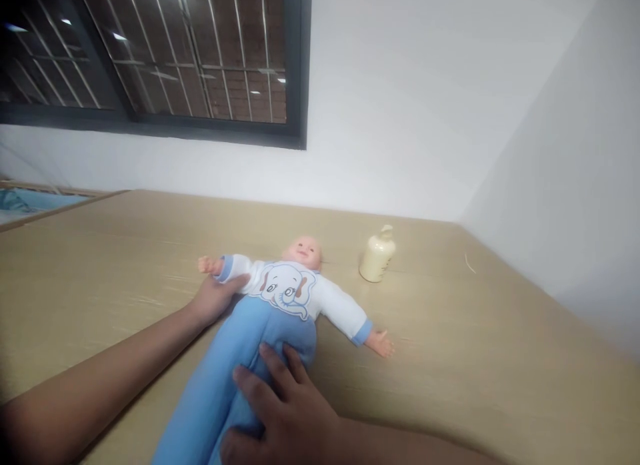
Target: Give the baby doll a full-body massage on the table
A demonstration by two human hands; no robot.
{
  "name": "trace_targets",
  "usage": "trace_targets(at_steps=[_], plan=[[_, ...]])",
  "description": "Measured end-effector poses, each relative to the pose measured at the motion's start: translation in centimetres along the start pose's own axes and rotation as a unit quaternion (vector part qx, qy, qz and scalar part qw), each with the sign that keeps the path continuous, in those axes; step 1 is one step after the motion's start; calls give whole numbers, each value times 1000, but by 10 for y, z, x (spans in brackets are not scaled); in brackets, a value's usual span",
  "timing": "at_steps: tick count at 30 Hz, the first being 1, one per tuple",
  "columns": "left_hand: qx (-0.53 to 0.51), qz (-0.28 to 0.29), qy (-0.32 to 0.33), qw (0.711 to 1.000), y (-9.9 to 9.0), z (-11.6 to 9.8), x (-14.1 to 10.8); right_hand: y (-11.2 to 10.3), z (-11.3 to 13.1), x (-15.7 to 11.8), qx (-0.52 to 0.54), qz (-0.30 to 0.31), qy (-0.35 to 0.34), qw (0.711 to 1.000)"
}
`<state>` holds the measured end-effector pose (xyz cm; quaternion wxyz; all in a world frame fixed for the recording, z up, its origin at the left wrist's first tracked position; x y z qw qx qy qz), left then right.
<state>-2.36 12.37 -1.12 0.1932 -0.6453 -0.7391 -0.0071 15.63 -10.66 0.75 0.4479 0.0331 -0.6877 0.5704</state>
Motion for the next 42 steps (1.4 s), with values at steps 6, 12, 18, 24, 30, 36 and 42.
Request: trace_targets(at_steps=[6,12,18,24,30,36,42], plan=[[29,42,38,998,11,-17,-5,-46,-44,14,90,-2,122,988],[109,90,143,980,23,-50,-17,-56,-78,17,168,-77,213,959],[276,197,184,922,45,-48,-21,-41,-90,29,198,-10,258,946],[317,221,198,901,49,-47,-21,-28,-94,36,232,54,225,945],[231,197,146,942,42,-46,-19,-30,-102,29,277,8,224,935],[78,77,56,992,10,-18,-1,-50,-94,37,312,9,169,935],[-43,32,-25,998,2,3,5,-56,-46,36,176,56,65,981]])
Point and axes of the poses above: each hand's wrist, its own x-axis towards the middle knuckle, its own y-axis out of the palm, z = x × y, the point moved 10 cm from there along x, towards the middle knuckle, and after that the axes turned 7 degrees about y, right-handed, at the moved point
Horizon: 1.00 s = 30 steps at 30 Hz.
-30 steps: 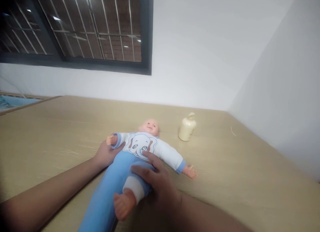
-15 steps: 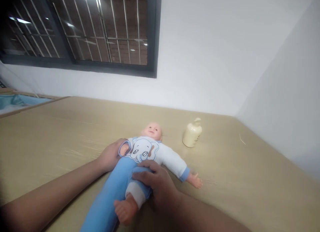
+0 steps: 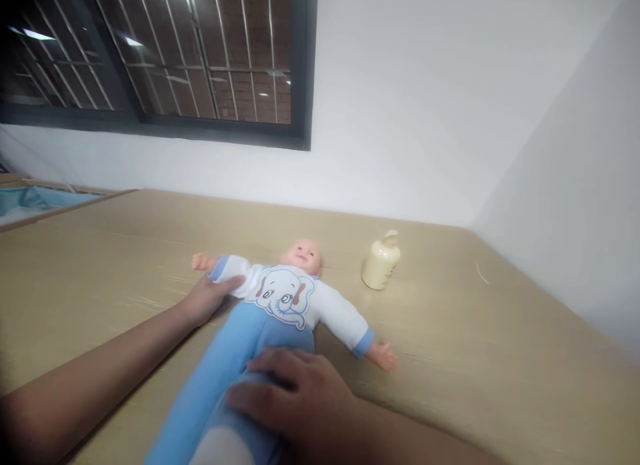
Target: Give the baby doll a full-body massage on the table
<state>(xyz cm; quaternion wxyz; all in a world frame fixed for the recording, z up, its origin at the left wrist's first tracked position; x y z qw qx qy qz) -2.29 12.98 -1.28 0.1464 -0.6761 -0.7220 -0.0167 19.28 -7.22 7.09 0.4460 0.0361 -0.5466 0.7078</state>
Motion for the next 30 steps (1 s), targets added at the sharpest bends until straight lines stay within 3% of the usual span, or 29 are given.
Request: trace_targets(at_steps=[3,6,10,14,17,20,24,27,30], plan=[[-24,-4,-8,1000,2,2,0,26,16,-12,-89,-16,-72,993],[-30,1,-8,1000,4,2,-1,47,19,-25,-111,-85,-113,984],[-20,-6,-15,1000,1,4,-2,83,12,-30,-138,-43,-117,983],[17,10,-2,1000,0,3,-1,94,10,-29,-145,-3,-111,983],[82,33,14,996,2,2,0,78,11,-22,-125,-8,-92,988],[144,40,35,988,3,-4,1,41,13,-15,-84,-30,-73,993],[168,82,72,980,16,-17,-5,-5,-17,-7,22,-48,67,996],[237,139,107,956,31,-31,-13,-19,-40,-5,72,-78,122,987],[345,164,120,917,39,-40,-19,-18,-58,-1,108,-91,144,980]])
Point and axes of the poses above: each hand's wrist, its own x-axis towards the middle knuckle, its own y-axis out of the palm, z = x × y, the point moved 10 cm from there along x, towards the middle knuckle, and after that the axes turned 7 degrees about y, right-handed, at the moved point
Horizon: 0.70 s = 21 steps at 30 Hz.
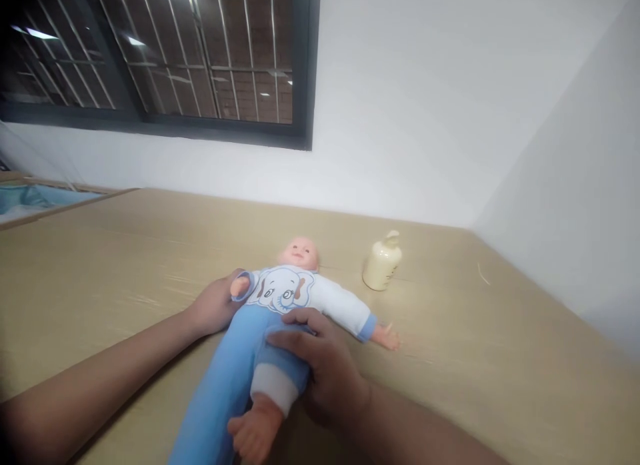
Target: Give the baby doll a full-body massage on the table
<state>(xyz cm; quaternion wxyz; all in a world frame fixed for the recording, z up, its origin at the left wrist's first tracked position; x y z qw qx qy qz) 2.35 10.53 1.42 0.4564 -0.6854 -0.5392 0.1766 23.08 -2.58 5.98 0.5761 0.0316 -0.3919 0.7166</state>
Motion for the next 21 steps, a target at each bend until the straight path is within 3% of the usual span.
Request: trace_targets(at_steps=[5,10,14,18,21], plan=[[77,37,17,996,5,-11,0,5,-18,13,37,6,36,999],[69,26,15,997,7,-10,-2,10,-21,17,34,21,39,998],[-76,-47,-25,996,1,9,-2,10,-25,15,9,18,39,999],[-222,-121,-86,964,-4,40,-2,5,-19,7,-11,-5,31,999],[-299,-145,-107,937,-6,51,-2,2,0,-1,-33,-15,5,999]])
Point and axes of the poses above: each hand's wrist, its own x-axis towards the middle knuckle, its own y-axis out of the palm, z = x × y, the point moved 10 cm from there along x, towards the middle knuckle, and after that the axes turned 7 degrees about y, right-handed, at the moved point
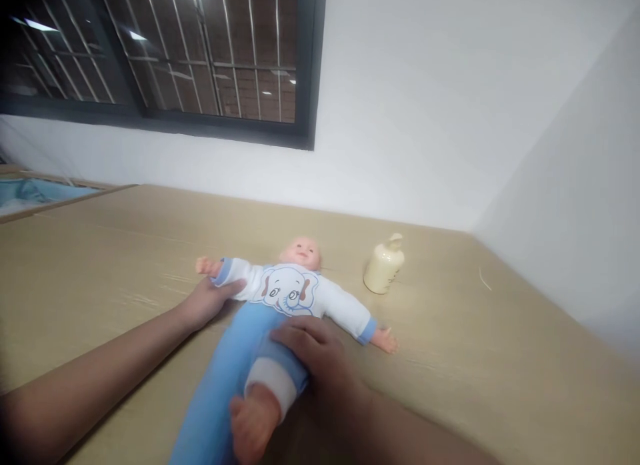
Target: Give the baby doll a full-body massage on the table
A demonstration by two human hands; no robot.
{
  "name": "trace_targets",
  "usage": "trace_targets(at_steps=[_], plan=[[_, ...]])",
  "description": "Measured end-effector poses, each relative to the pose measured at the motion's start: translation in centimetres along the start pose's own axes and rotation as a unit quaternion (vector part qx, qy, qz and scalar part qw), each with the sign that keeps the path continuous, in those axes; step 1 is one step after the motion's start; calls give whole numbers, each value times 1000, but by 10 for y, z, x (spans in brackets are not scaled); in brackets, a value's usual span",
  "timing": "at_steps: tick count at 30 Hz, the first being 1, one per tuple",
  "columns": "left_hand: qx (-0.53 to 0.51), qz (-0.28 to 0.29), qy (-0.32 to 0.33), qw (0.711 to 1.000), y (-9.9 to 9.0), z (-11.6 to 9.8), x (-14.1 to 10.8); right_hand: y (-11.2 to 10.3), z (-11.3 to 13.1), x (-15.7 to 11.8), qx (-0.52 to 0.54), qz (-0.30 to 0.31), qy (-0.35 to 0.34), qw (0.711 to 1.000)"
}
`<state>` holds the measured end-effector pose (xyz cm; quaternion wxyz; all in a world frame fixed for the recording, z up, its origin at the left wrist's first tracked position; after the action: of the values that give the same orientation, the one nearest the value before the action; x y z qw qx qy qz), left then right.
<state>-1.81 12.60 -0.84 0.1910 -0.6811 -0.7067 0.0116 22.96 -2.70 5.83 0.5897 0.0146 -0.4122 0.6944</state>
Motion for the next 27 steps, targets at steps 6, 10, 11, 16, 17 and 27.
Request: trace_targets(at_steps=[6,10,11,16,17,27], plan=[[-140,4,-58,988,7,8,-3,22,48,-12,-32,117,-139,983],[-150,15,-58,987,9,8,-1,46,56,-23,-101,147,-226,958],[-149,18,-57,987,9,8,-1,51,54,-25,-109,137,-236,956],[-160,29,-54,985,11,8,-1,70,38,-39,-125,116,-260,950],[-161,29,-54,985,11,9,-1,72,36,-40,-128,116,-264,949],[-88,12,-42,995,3,2,-3,37,37,-16,-70,139,-164,974]])
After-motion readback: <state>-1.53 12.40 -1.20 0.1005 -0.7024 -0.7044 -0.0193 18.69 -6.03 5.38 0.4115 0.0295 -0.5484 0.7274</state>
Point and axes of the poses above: each hand's wrist, its own x-axis towards the middle knuckle, its own y-axis out of the palm, z = x × y, the point moved 10 cm from there along x, towards the middle knuckle, and after that the axes turned 7 degrees about y, right-handed, at the moved point
